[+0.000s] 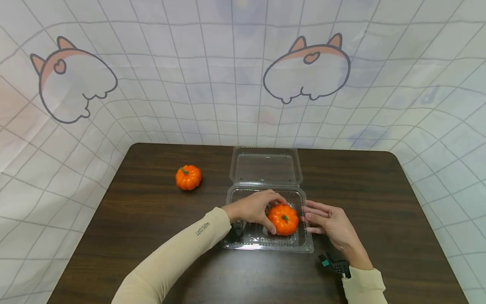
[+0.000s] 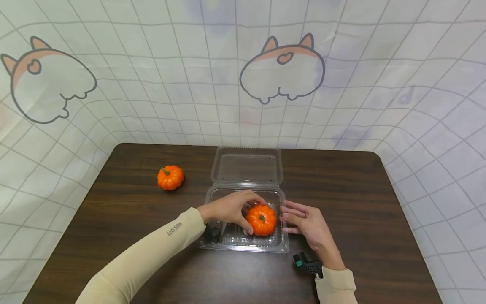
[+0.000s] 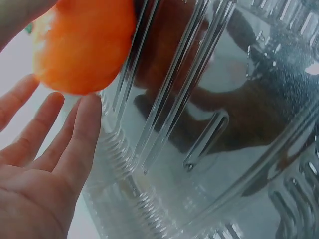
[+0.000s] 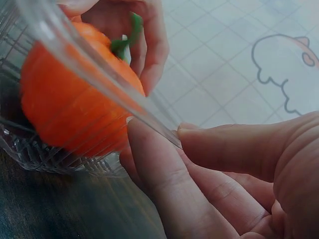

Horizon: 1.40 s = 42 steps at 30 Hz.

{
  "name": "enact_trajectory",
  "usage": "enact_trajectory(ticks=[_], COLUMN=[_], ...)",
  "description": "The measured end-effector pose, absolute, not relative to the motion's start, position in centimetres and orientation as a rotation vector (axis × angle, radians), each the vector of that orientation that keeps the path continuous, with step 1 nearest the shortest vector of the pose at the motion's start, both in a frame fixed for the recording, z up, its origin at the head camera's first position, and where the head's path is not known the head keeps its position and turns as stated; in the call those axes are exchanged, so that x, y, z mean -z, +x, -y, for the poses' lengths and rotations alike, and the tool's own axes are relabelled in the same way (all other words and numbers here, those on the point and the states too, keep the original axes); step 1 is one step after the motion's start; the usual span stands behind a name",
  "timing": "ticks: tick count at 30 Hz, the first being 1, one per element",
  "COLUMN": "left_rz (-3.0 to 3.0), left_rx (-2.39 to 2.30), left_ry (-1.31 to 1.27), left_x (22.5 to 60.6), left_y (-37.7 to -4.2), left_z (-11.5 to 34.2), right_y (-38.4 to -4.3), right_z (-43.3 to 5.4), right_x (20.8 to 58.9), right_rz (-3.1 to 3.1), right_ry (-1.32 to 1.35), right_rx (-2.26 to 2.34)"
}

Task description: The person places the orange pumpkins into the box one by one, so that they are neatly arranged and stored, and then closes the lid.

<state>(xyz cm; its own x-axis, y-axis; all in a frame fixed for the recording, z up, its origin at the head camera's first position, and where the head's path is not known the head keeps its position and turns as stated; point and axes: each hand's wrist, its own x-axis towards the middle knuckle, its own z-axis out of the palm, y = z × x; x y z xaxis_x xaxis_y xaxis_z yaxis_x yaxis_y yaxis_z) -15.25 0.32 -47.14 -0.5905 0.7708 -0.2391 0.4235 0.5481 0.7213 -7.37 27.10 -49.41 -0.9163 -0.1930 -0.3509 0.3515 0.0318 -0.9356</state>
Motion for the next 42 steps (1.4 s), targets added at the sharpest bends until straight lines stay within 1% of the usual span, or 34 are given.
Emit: enact_trajectory(ticks=[11, 22, 35, 42], left_rz=[-2.208, -2.347, -2.445, -2.536], left_rx=[-1.027, -1.129, -1.396, -1.393], left_ry=[0.931, 0.848, 0.672, 0.618], left_x=[44.7, 42.9, 41.1, 40.8], left_y=[-15.7, -16.8, -17.9, -18.1], left_z=[2.9, 7.6, 14.3, 17.3], right_y=[-7.1, -7.1, -6.9, -6.8], right_z=[-26.6, -26.5, -26.2, -26.1], right_x=[49.0, 49.4, 49.6, 49.7], right_rz=[-1.961, -1.987, -1.976, -1.993], right_ry=[0.181, 0.183, 0.205, 0.225], right_rx=[1.921, 1.916, 1.938, 1.919])
